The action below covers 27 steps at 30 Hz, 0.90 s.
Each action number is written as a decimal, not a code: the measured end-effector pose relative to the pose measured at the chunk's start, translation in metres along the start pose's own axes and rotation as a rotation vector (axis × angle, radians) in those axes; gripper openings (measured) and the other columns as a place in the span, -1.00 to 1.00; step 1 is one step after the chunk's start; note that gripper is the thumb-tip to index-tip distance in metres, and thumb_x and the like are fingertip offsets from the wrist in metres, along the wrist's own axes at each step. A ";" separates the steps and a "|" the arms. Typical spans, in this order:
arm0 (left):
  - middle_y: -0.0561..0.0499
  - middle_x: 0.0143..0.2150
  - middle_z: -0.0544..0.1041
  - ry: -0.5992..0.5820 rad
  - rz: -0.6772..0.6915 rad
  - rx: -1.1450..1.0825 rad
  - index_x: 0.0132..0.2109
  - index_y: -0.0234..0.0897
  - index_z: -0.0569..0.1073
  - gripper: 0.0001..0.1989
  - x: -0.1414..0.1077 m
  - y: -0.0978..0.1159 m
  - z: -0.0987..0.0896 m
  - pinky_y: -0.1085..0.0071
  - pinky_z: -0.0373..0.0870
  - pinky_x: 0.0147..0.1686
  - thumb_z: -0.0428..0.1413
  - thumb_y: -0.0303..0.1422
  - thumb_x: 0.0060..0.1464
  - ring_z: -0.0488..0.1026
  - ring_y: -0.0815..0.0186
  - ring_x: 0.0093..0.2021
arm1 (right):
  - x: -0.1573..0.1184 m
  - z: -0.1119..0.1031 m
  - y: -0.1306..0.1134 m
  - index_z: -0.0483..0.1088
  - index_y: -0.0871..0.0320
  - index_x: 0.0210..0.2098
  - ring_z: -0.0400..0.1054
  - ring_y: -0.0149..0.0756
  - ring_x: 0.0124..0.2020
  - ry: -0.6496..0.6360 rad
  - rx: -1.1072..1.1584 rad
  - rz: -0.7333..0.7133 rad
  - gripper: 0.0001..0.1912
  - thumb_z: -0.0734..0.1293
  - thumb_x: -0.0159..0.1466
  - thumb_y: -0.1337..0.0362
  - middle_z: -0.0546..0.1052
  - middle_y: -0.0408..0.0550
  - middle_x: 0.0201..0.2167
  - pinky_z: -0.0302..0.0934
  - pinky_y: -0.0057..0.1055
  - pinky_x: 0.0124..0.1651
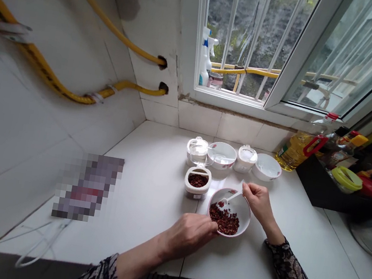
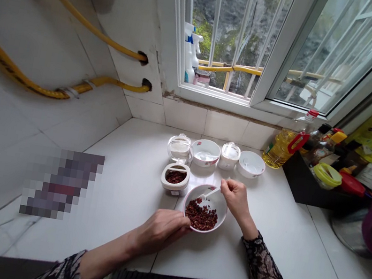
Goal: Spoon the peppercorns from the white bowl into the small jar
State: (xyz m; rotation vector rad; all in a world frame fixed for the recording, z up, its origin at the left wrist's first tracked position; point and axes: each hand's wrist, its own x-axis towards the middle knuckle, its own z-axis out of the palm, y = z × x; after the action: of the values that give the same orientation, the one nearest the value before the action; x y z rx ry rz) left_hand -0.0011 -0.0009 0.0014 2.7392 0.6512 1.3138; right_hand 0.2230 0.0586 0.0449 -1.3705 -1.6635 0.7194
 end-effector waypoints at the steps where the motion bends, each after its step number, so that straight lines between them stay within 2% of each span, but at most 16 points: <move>1: 0.08 -0.48 0.44 0.000 0.000 0.001 -0.20 -0.28 0.32 -0.85 0.000 0.000 0.000 0.49 0.29 -0.53 -0.10 -0.44 0.36 0.38 0.40 -0.53 | 0.000 0.000 0.000 0.14 0.13 -0.69 -0.01 -0.47 -0.61 0.000 0.000 0.000 -0.51 0.24 0.23 -0.02 0.14 -0.21 -0.70 -0.11 -0.48 -0.58; 12: 0.07 -0.48 0.44 0.007 0.002 0.004 -0.21 -0.29 0.32 -0.85 0.000 0.000 0.001 0.49 0.26 -0.53 -0.10 -0.44 0.36 0.38 0.39 -0.53 | 0.001 0.000 0.001 0.14 0.13 -0.69 -0.04 -0.47 -0.61 0.003 0.035 0.018 -0.50 0.25 0.21 -0.05 0.11 -0.22 -0.70 -0.13 -0.48 -0.59; 19: 0.07 -0.49 0.44 -0.001 0.001 0.011 -0.22 -0.28 0.33 -0.82 0.001 0.001 0.000 0.50 0.27 -0.52 -0.11 -0.43 0.37 0.37 0.41 -0.53 | -0.001 0.002 0.001 0.05 0.11 -0.70 -0.05 -0.47 -0.61 0.030 -0.016 0.033 -0.49 0.25 0.20 -0.05 0.08 -0.22 -0.69 -0.15 -0.48 -0.59; 23: 0.07 -0.49 0.44 0.003 -0.005 0.016 -0.23 -0.28 0.33 -0.83 0.001 0.001 0.001 0.49 0.27 -0.53 -0.09 -0.43 0.36 0.37 0.41 -0.54 | 0.001 0.002 0.002 0.14 0.13 -0.70 -0.04 -0.47 -0.61 0.008 0.051 0.051 -0.49 0.26 0.18 -0.07 0.12 -0.22 -0.70 -0.13 -0.48 -0.58; 27: 0.07 -0.49 0.44 0.000 -0.004 0.009 -0.23 -0.29 0.34 -0.84 0.000 0.001 0.002 0.49 0.28 -0.53 -0.09 -0.45 0.35 0.38 0.39 -0.54 | 0.004 0.001 0.005 0.13 0.13 -0.71 -0.06 -0.49 -0.63 -0.007 0.139 0.093 -0.45 0.30 0.15 -0.13 0.11 -0.23 -0.72 -0.14 -0.49 -0.60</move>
State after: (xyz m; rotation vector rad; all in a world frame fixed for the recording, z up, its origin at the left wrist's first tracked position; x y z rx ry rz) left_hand 0.0002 -0.0015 0.0002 2.7430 0.6642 1.3135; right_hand 0.2248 0.0634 0.0409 -1.3543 -1.5333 0.8782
